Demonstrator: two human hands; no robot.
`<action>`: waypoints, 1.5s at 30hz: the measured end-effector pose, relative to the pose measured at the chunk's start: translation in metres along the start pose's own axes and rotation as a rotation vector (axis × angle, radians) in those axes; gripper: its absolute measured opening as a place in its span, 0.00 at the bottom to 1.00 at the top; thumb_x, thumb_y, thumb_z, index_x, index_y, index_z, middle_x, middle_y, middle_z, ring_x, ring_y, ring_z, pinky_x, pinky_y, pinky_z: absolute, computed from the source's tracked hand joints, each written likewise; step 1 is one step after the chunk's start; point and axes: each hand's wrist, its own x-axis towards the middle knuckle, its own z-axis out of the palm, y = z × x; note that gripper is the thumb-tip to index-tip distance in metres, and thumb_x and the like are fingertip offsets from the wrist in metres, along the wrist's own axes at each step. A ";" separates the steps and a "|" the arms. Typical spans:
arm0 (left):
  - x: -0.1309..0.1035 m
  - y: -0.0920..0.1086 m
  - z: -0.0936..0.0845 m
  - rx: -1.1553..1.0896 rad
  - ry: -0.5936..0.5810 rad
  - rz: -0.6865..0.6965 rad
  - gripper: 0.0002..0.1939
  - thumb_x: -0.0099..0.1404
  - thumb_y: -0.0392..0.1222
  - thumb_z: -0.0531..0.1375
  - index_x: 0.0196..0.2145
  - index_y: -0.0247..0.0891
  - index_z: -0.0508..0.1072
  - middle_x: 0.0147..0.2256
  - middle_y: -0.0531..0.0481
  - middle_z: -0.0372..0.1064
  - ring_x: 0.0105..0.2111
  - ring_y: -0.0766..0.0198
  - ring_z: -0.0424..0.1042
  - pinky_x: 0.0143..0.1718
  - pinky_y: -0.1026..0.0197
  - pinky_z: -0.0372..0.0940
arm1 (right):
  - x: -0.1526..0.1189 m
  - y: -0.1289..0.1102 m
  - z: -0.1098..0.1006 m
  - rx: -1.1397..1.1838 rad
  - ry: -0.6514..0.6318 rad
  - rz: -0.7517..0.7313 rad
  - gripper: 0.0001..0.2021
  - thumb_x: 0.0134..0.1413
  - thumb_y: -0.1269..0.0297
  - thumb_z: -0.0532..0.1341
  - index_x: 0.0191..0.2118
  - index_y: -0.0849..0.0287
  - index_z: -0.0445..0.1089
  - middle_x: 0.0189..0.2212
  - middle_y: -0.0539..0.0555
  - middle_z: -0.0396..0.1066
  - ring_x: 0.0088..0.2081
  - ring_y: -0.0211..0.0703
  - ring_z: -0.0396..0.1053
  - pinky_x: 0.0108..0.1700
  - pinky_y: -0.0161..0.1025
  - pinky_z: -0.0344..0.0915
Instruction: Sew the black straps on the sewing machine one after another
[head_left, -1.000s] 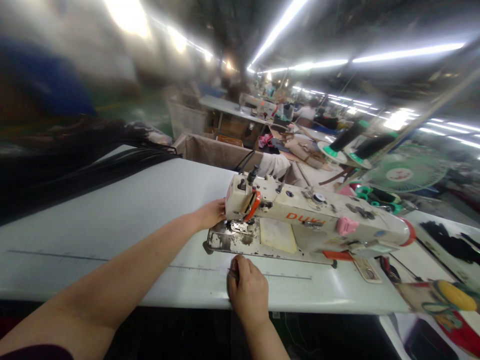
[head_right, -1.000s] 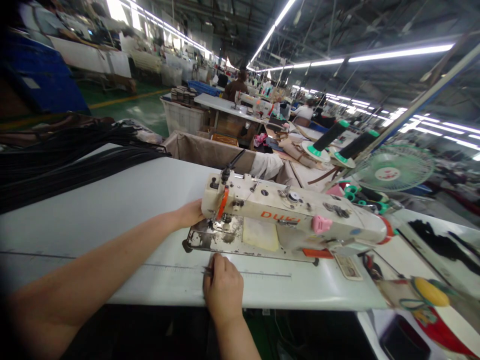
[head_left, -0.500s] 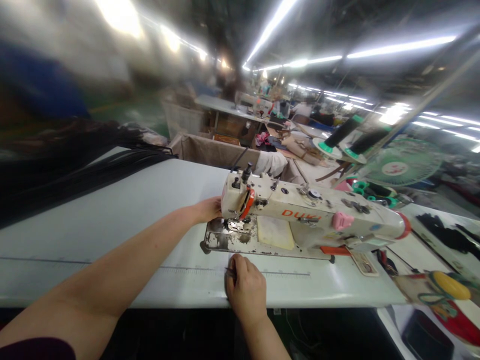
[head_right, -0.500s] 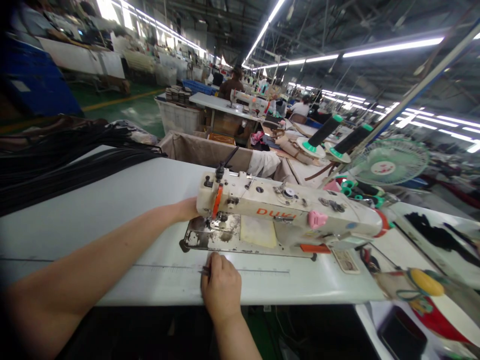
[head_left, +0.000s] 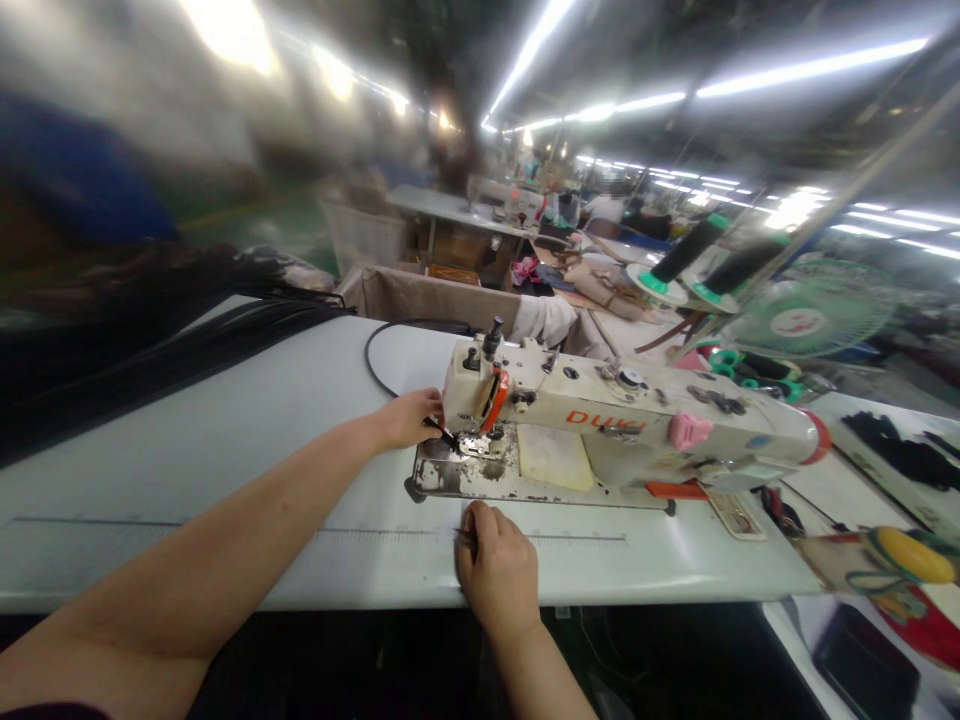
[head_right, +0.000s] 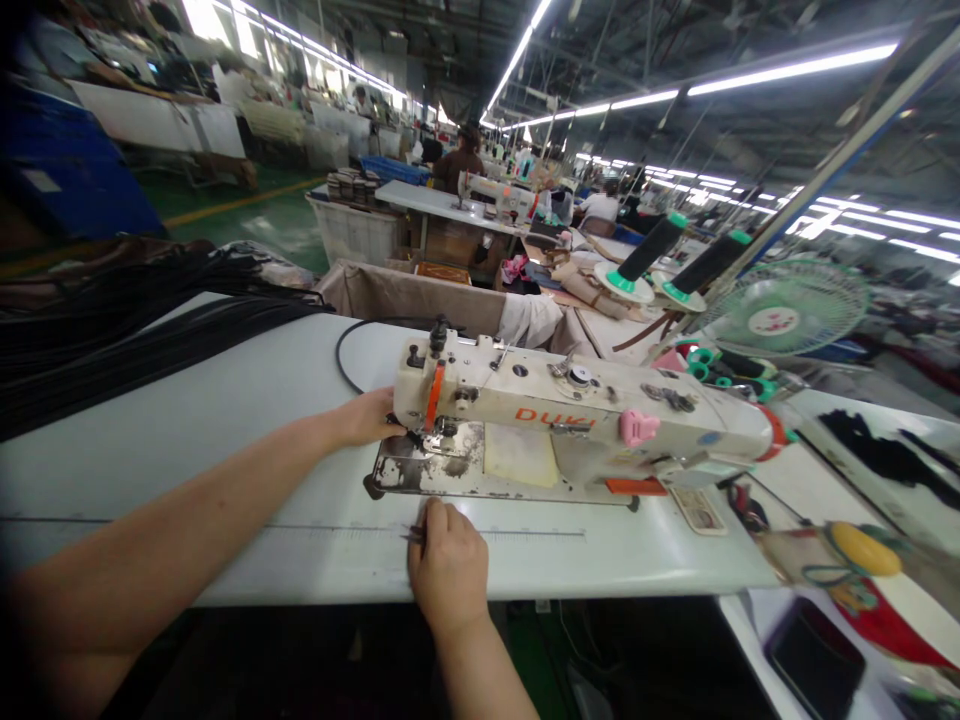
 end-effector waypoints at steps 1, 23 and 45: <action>-0.005 0.001 0.000 -0.001 -0.003 -0.020 0.11 0.59 0.36 0.66 0.39 0.44 0.83 0.48 0.49 0.77 0.48 0.57 0.76 0.55 0.59 0.68 | 0.000 0.000 0.000 -0.001 -0.004 0.002 0.09 0.56 0.74 0.57 0.42 0.56 0.67 0.29 0.51 0.70 0.30 0.43 0.66 0.33 0.38 0.55; -0.049 0.026 0.010 -0.014 0.027 -0.244 0.11 0.63 0.42 0.64 0.42 0.48 0.84 0.36 0.51 0.76 0.35 0.63 0.75 0.43 0.62 0.69 | -0.001 0.001 0.001 -0.024 -0.043 0.006 0.11 0.55 0.74 0.58 0.44 0.57 0.68 0.30 0.51 0.71 0.31 0.43 0.65 0.33 0.39 0.54; -0.063 0.108 0.055 -0.005 0.032 -0.446 0.10 0.66 0.38 0.58 0.44 0.40 0.76 0.44 0.42 0.72 0.41 0.58 0.77 0.44 0.60 0.72 | 0.001 0.004 -0.005 0.223 0.028 0.107 0.09 0.65 0.70 0.54 0.44 0.57 0.71 0.33 0.53 0.76 0.32 0.42 0.72 0.36 0.36 0.62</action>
